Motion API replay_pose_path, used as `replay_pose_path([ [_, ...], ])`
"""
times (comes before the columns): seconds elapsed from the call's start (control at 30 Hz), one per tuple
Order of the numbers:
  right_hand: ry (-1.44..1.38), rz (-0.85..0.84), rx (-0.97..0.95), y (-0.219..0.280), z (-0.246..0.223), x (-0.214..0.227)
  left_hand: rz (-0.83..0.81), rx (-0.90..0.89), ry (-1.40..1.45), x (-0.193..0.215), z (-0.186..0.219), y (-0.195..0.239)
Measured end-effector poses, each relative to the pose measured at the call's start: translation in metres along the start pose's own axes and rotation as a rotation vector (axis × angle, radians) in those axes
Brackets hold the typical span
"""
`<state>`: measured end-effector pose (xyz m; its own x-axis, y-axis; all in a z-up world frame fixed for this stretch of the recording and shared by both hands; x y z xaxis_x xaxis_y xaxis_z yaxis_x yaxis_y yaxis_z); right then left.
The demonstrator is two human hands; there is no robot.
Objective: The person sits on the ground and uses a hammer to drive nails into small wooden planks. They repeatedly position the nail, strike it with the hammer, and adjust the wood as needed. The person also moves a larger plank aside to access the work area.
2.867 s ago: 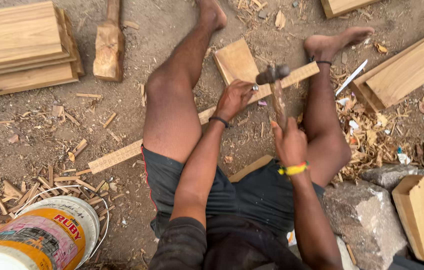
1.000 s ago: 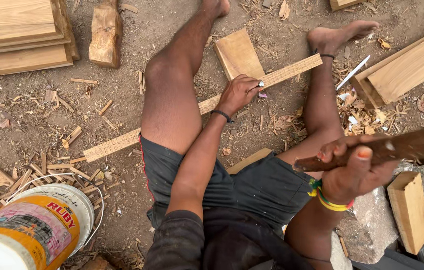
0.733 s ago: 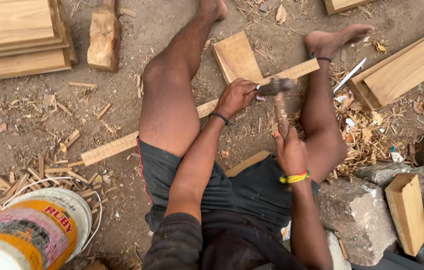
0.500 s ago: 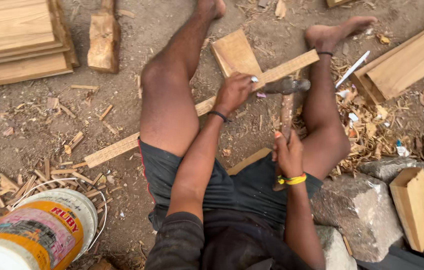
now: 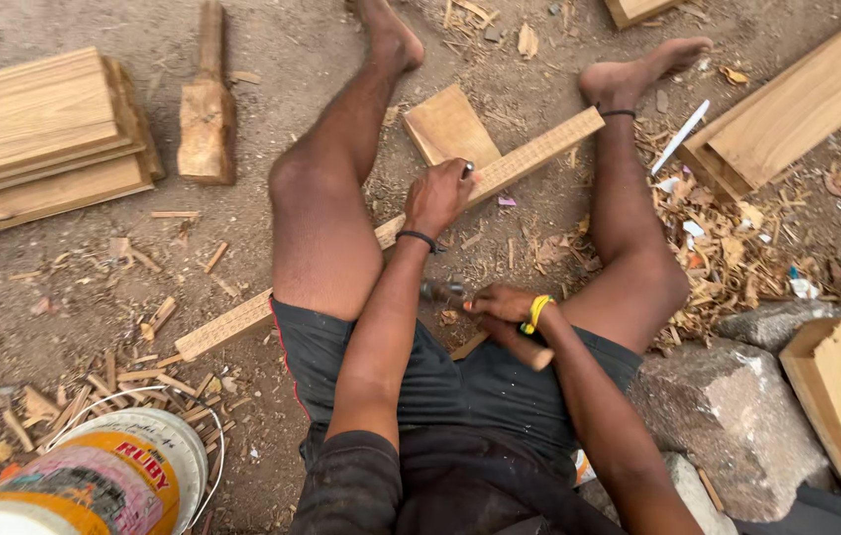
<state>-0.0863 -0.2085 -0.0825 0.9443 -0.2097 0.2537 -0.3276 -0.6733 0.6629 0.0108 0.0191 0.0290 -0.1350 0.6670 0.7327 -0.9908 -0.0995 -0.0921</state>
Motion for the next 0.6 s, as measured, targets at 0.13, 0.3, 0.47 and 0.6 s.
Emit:
replay_pose_path([
  [0.13,0.344,0.066,0.084,-0.015,-0.012,-0.038,-0.124,-0.049,-0.144,0.005,0.011,0.006],
  [0.3,0.621,0.561,-0.034,-0.012,-0.015,-0.009,-0.226,-0.012,-0.367,-0.020,0.004,0.016],
  [0.47,0.468,0.825,-0.083,-0.002,-0.023,0.025,-0.124,0.021,-0.395,-0.017,0.000,0.006],
  [0.6,0.320,0.902,-0.122,-0.006,-0.020,0.033,-0.125,0.115,-0.373,0.002,-0.009,0.009],
])
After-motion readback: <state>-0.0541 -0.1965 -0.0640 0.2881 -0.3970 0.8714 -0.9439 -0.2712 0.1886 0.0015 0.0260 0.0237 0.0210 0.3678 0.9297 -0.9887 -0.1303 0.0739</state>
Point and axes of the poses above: each hand's wrist, its own y-axis away from the middle knuckle, its own x-axis out of the back of the hand, z = x × y, the point moved 2 cm from there along -y, towards the middle knuckle, and after that the axes turned 4 degrees about z, right-handed, at the moved point
